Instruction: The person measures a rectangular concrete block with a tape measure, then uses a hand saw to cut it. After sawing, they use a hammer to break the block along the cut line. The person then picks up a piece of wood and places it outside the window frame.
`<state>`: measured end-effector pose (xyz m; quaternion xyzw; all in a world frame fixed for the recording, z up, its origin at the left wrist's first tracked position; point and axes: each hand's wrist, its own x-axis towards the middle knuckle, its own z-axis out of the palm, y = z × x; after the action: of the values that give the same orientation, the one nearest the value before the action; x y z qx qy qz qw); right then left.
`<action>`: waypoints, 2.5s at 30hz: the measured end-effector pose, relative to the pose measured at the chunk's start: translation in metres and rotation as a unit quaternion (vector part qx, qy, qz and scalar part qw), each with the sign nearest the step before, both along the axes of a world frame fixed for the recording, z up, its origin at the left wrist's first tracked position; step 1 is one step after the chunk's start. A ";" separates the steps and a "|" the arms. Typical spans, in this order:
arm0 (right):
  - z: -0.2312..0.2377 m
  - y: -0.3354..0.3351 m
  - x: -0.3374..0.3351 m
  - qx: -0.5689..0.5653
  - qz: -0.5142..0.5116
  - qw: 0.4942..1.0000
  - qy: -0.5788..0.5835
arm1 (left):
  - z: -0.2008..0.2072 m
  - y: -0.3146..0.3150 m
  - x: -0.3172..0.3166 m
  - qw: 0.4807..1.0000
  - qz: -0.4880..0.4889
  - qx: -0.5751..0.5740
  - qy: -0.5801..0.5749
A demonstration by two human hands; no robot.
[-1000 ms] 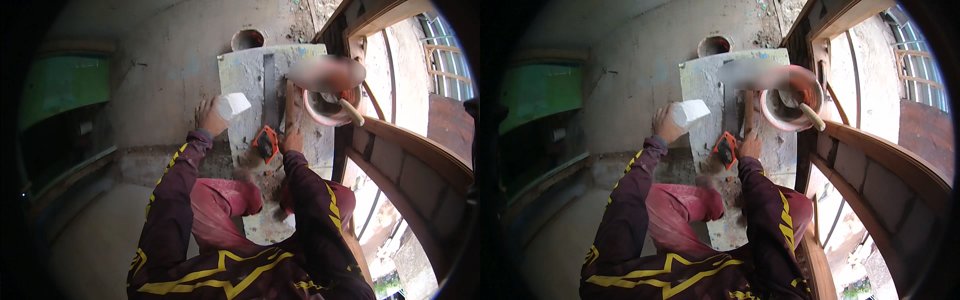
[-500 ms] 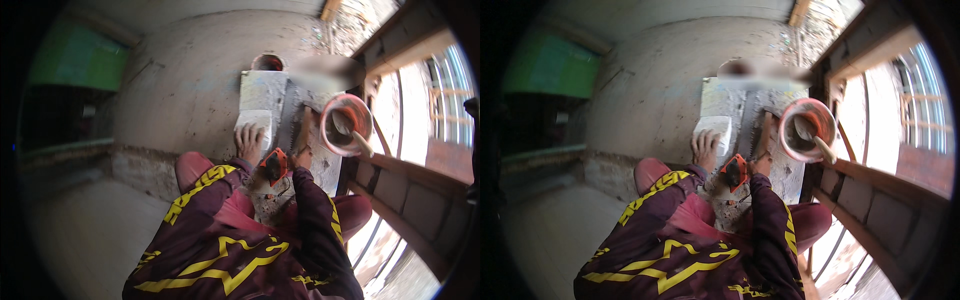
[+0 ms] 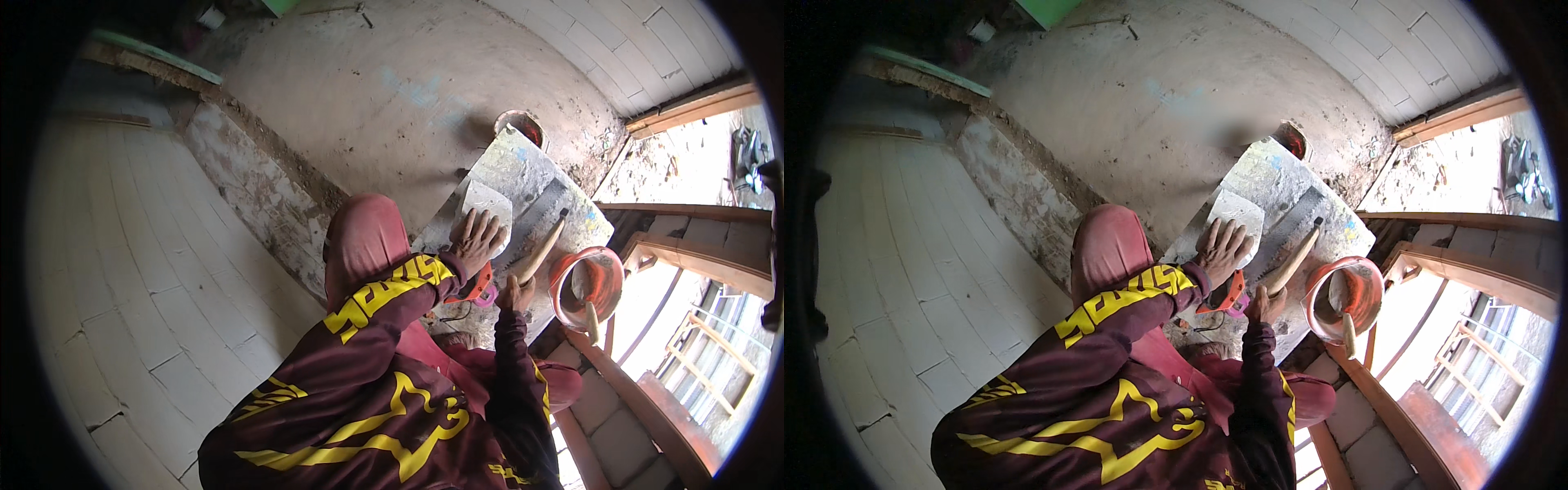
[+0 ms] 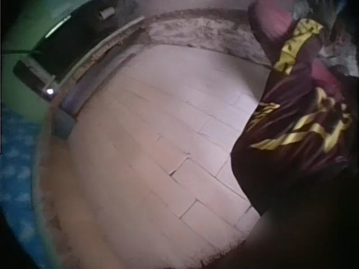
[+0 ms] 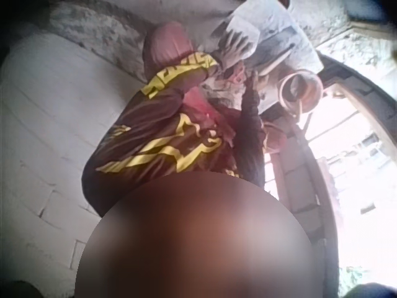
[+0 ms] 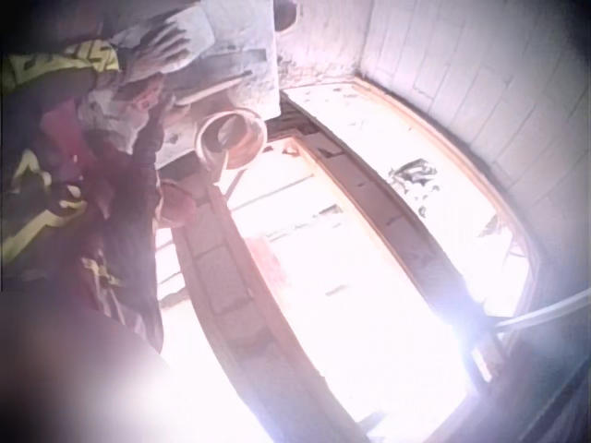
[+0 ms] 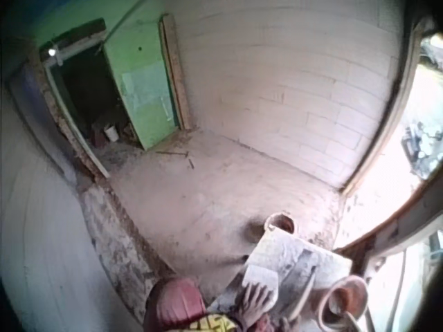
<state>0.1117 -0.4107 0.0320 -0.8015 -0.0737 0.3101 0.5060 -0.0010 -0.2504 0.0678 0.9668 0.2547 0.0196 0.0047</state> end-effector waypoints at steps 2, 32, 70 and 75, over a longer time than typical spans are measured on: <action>0.034 0.005 -0.008 0.078 0.013 0.997 0.026 | -0.001 0.001 0.006 1.000 0.012 0.003 -0.017; 0.107 0.018 -0.039 0.035 -0.002 0.999 -0.037 | 0.045 0.085 0.064 0.995 -0.019 -0.090 0.048; 0.098 0.060 -0.014 0.014 -0.044 0.996 -0.077 | 0.029 0.062 0.049 0.999 -0.007 -0.037 -0.013; 0.086 0.054 -0.020 0.026 -0.039 0.995 -0.085 | 0.025 0.053 0.042 0.998 -0.014 -0.003 -0.059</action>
<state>0.0917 -0.3572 0.1175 -0.8139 -0.0935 0.2189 0.5299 0.0407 -0.1975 0.0925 0.9673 0.2409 0.0760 0.0233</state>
